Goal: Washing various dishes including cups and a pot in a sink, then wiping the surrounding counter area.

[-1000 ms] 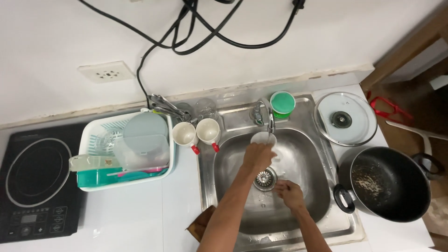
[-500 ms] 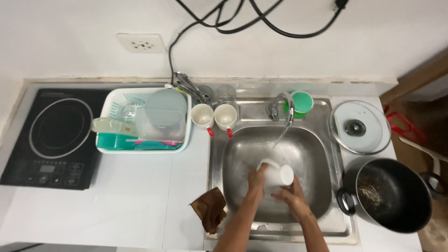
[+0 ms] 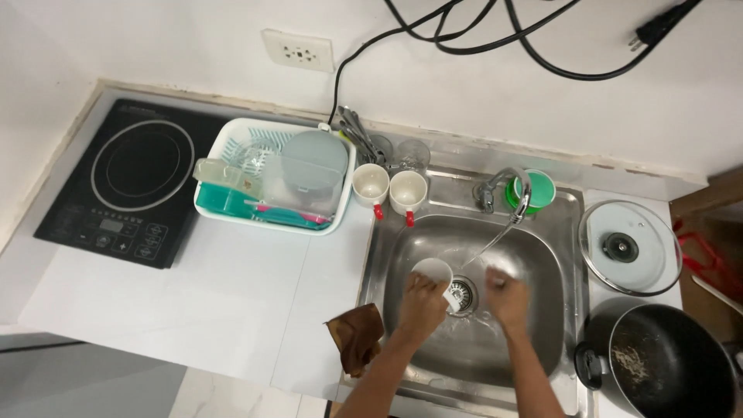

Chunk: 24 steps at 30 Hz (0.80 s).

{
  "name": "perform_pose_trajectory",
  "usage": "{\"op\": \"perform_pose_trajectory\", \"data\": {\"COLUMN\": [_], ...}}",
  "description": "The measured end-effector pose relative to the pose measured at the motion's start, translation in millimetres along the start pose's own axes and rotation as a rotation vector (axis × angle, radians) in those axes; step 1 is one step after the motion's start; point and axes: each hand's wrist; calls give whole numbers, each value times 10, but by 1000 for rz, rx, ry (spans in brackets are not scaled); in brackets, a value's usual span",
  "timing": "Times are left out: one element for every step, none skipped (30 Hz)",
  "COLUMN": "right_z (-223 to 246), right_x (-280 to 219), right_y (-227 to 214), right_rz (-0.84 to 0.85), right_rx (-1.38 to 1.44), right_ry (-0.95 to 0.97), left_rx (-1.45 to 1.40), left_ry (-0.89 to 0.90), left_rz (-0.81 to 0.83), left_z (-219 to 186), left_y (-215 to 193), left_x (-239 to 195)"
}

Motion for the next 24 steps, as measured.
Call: {"op": "perform_pose_trajectory", "data": {"right_z": [122, 247, 376, 453, 534, 618, 638, 680, 723, 778, 833, 867, 847, 811, 773, 812, 852, 887, 841, 782, 721, 688, 658, 637], "right_x": [161, 316, 472, 648, 823, 989, 1065, 1152, 1241, 1301, 1366, 1408, 1447, 1482, 1519, 1453, 1388, 1320, 1354, 1385, 1414, 1411, 1409, 1407], "right_y": [-104, -200, -293, -306, -316, -307, -309, -291, -273, -228, -185, -159, -151, -152, -156, -184, -215, -265, -228, -207, -185, -124, -64, -4], "right_rz": [6, -85, -175, -168, -199, -227, -216, -178, -140, -128, -128, -132, -122, -139, -155, -152, -173, -195, -193, -196, -198, -202, -233, -263], "right_rx": [-8, 3, 15, 12, -46, -103, -105, -88, -70, -67, -160, -254, -252, -300, -347, -343, -285, -230, -227, -168, -109, -110, -63, -16], "right_ry": [-4, -120, -235, -242, -244, -249, -257, -316, -375, -386, -404, -415, -420, -417, -415, -414, -325, -234, -231, -191, -151, -143, -119, -95], "left_rx": [-3, 50, 103, 106, 154, 205, 210, 241, 272, 283, 280, 272, 278, 302, 326, 331, 358, 382, 384, 411, 439, 435, 453, 471], "left_ry": [-11, 5, 21, 11, -11, -37, -50, -59, -68, -81, -117, -149, -157, -170, -182, -183, -176, -168, -167, -167, -168, -161, -145, -128], "left_rz": [-3, -64, -125, -128, -182, -236, -237, -262, -286, -288, -269, -246, -244, -215, -186, -182, -177, -171, -167, -141, -115, -112, -114, -116], "left_z": [2, 6, 10, 44, 78, 114, 165, 230, 292, 412, 531, 639, 724, 809, 889, 979, 1068, 1147, 1228, 1299, 1371, 1443, 1517, 1593], "left_y": [-66, -137, -210, -314, -420, -531, -591, -660, -730, -692, -655, -619, -675, -728, -779, -791, -805, -816, -810, -792, -773, -735, -697, -668], "left_x": [12, 18, 25, 51, 75, 79, 80, 80, 79, 67, 57, 41, 39, 45, 53, 65, 77, 98, 103, 114, 124, 120, 119, 121]}}
Point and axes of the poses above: each hand's wrist, its own x-axis towards the middle knuckle, its own y-axis out of the palm, z = x × y, and after that the axes turned 2 degrees about z, right-handed
